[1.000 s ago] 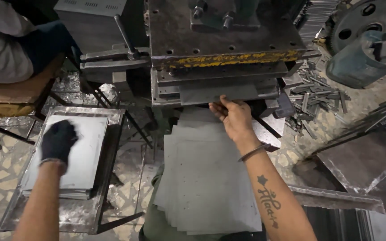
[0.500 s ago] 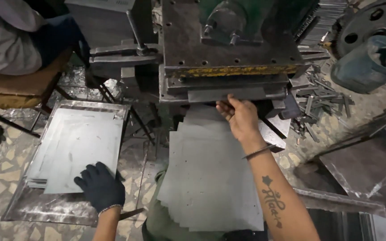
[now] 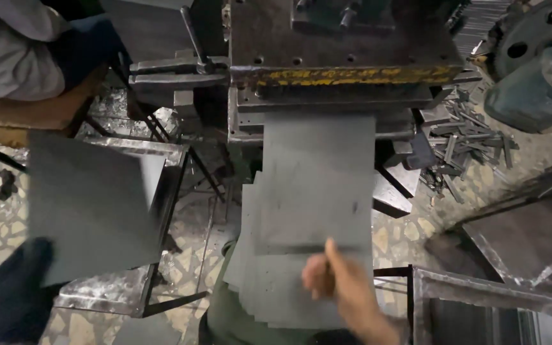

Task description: The recorder places metal sheets into a stamping press and stacks the processed items.

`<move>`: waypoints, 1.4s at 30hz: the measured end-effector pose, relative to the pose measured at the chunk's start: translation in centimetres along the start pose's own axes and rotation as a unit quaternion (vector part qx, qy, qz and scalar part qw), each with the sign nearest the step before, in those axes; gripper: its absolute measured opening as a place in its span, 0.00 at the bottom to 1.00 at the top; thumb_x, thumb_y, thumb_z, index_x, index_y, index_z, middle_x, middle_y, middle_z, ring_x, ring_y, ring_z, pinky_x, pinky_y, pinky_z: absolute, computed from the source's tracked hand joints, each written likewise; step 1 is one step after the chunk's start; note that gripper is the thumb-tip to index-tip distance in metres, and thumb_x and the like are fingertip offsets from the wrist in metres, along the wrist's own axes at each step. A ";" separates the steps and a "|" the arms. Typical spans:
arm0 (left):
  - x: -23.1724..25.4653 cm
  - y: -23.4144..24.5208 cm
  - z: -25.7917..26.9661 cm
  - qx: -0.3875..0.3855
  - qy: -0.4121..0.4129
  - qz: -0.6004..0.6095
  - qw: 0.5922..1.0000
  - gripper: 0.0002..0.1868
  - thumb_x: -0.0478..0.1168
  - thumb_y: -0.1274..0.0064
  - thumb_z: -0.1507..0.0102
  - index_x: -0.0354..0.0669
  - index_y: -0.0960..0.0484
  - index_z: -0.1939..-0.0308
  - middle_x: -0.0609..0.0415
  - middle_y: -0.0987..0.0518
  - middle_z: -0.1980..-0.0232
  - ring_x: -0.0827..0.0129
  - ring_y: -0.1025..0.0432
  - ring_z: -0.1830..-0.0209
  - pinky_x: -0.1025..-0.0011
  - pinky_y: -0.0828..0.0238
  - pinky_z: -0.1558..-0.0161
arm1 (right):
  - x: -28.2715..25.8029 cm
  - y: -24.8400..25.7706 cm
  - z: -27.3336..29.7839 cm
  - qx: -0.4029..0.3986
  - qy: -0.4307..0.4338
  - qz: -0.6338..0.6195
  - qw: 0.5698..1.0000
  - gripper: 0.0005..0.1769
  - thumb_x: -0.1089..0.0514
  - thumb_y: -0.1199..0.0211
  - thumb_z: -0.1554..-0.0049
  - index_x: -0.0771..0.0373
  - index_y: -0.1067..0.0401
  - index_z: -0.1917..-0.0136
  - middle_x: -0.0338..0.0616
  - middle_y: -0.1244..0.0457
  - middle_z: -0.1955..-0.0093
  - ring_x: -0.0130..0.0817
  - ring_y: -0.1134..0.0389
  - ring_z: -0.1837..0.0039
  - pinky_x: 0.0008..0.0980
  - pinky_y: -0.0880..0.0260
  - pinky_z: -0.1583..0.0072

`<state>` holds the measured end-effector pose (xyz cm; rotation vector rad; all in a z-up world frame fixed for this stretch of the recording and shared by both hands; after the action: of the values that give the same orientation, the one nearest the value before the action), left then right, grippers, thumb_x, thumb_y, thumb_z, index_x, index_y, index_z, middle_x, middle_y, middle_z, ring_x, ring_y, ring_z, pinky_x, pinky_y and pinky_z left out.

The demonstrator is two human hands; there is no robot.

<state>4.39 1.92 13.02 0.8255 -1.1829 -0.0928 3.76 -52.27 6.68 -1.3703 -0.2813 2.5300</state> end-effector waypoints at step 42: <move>23.3 -34.1 2.1 -0.115 0.024 0.289 0.950 0.20 0.53 0.44 0.38 0.44 0.12 0.52 0.43 0.14 0.51 0.55 0.23 0.41 0.59 0.28 0.40 | -13.7 -0.8 -15.3 0.121 0.190 -0.184 0.957 0.07 0.66 0.44 0.35 0.70 0.38 0.45 0.62 0.34 0.53 0.58 0.24 0.50 0.48 0.17 0.48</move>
<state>23.90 -34.42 10.56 0.2535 -1.2973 0.2676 23.97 -54.92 9.50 -1.5042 -0.1306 1.8869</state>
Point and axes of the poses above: each hand's wrist, its own z-axis away from the middle knuckle, its own y-axis out of the back of the hand, x = y × z, the point moved 10 cm from there along -z, towards the middle knuckle
